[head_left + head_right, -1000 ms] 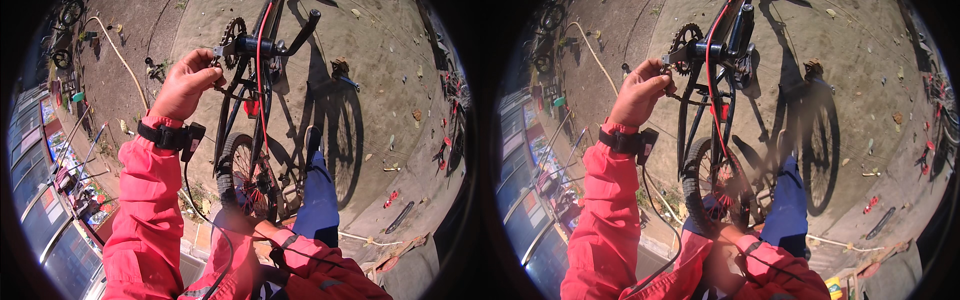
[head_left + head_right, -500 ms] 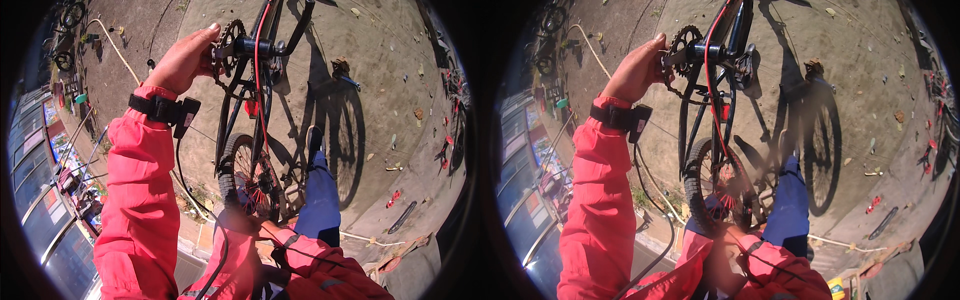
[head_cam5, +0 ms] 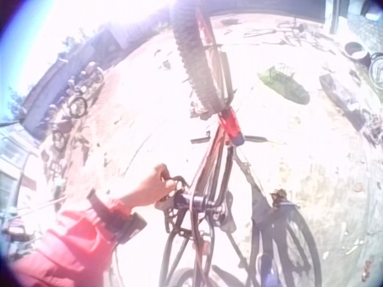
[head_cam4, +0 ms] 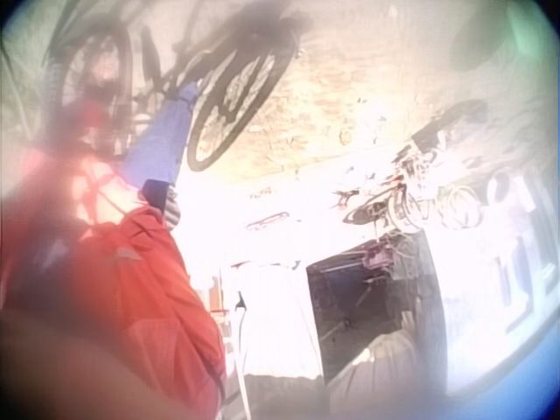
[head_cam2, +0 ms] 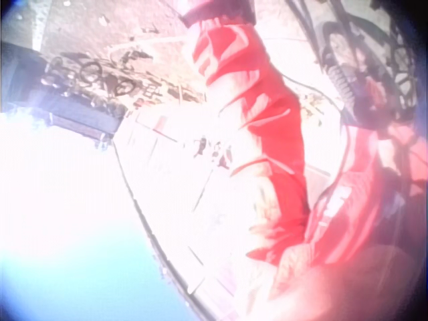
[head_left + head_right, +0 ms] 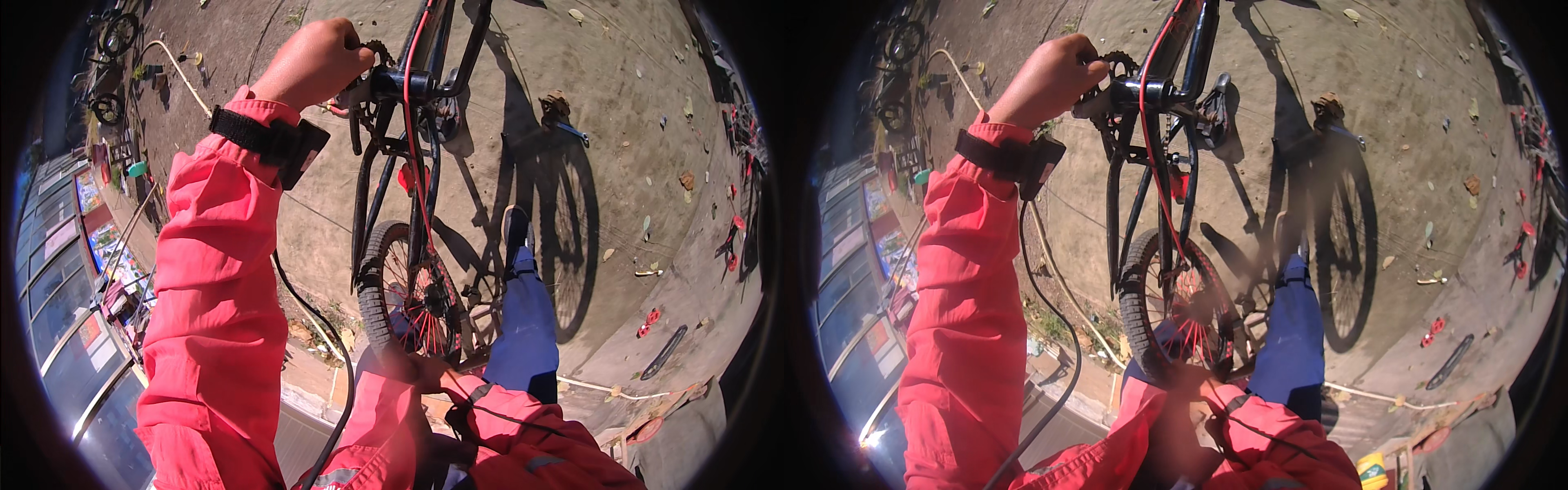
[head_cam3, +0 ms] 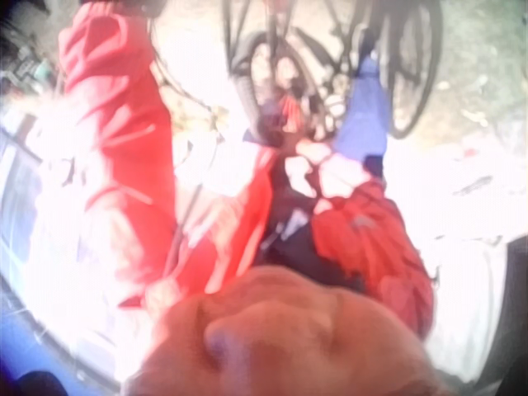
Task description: The person removes the rear wheel of a bicycle, uses a wrench to loosen the axle nuts, and then reattaches the wheel. They then adjust the chain on the rear sprocket and pedal the crank to test the drivetrain.
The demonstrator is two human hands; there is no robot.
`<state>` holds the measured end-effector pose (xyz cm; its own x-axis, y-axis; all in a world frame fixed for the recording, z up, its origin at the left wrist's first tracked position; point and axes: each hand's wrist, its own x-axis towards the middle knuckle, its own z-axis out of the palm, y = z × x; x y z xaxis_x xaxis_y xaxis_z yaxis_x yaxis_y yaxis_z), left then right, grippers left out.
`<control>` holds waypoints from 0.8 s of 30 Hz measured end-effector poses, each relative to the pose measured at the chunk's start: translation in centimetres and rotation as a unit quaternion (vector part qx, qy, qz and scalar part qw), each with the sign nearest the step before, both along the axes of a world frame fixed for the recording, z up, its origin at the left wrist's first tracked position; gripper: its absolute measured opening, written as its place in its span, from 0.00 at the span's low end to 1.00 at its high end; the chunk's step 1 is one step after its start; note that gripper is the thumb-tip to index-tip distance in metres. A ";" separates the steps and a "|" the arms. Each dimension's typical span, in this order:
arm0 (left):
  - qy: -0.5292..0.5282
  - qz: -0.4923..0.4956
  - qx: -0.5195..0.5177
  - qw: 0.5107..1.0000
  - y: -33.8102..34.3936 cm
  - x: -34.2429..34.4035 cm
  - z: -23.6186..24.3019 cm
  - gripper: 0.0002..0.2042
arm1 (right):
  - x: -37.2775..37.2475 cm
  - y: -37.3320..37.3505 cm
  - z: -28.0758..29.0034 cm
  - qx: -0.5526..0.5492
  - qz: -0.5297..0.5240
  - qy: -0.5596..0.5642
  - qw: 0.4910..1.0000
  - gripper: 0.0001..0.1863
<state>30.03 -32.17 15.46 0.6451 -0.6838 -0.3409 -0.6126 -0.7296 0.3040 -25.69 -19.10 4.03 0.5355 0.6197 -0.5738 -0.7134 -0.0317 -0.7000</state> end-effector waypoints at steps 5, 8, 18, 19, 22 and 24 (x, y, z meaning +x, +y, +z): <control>-0.016 0.025 -0.044 0.999 0.6 -0.2 0.2 0.17 | -0.4 0.2 -0.5 0.003 -0.012 0.001 1.000 0.20; -0.024 0.047 -0.048 0.997 1.0 -0.4 0.5 0.14 | -0.7 0.3 -0.6 0.005 -0.018 0.001 1.000 0.19; 0.074 0.045 -0.105 0.991 0.4 0.0 0.7 0.14 | -1.9 0.9 -1.2 0.008 -0.047 -0.014 0.999 0.18; 0.092 0.058 -0.117 0.987 0.5 0.0 0.6 0.14 | -2.1 0.9 -1.4 0.009 -0.054 -0.017 0.998 0.17; 0.128 0.085 -0.165 0.974 0.6 -0.1 -0.1 0.13 | -2.8 1.4 -1.6 0.013 -0.083 -0.038 0.996 0.17; 0.136 0.095 -0.145 0.975 0.2 0.2 -0.3 0.12 | -3.2 1.6 -1.8 0.015 -0.092 -0.047 0.995 0.17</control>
